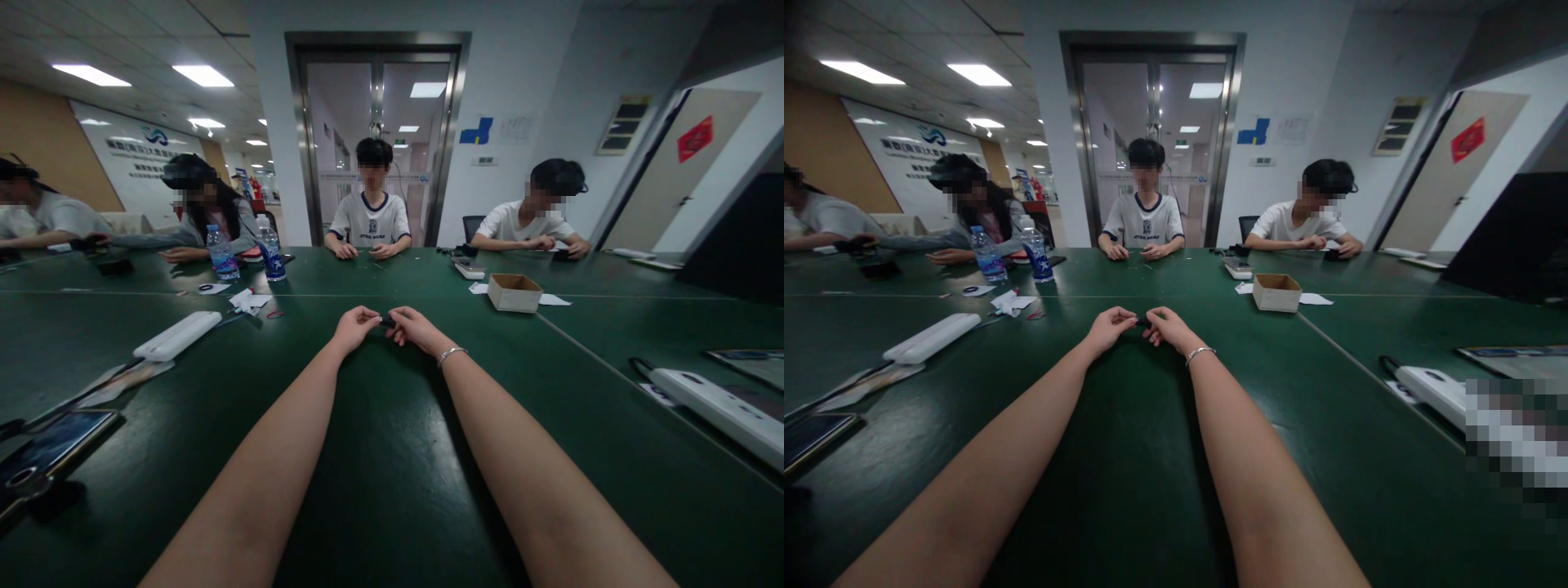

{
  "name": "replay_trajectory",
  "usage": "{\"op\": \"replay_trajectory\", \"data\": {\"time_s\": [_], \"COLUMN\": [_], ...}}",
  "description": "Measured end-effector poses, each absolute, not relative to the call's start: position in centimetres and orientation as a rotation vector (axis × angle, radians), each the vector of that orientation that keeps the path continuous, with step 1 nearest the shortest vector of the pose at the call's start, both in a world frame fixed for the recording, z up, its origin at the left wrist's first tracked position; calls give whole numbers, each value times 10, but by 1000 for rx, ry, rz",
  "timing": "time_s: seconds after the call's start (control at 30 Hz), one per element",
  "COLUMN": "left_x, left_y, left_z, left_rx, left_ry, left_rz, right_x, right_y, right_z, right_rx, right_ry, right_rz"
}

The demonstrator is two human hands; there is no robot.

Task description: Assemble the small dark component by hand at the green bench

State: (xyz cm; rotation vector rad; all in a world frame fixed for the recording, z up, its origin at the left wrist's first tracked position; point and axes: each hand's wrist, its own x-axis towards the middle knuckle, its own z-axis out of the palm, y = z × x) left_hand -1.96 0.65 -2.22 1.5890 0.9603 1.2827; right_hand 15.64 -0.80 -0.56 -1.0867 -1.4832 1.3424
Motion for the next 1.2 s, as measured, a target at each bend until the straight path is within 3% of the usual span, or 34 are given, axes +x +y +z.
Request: {"op": "replay_trajectory", "data": {"time_s": [1.2], "left_x": [-21], "left_y": [8], "left_z": [-22], "left_rx": [1596], "left_ry": [1038], "left_rz": [1295], "right_x": [158], "right_y": [-9], "right_z": [-3], "right_rx": [-1035], "right_ry": [-1512], "right_rz": [1383]}}
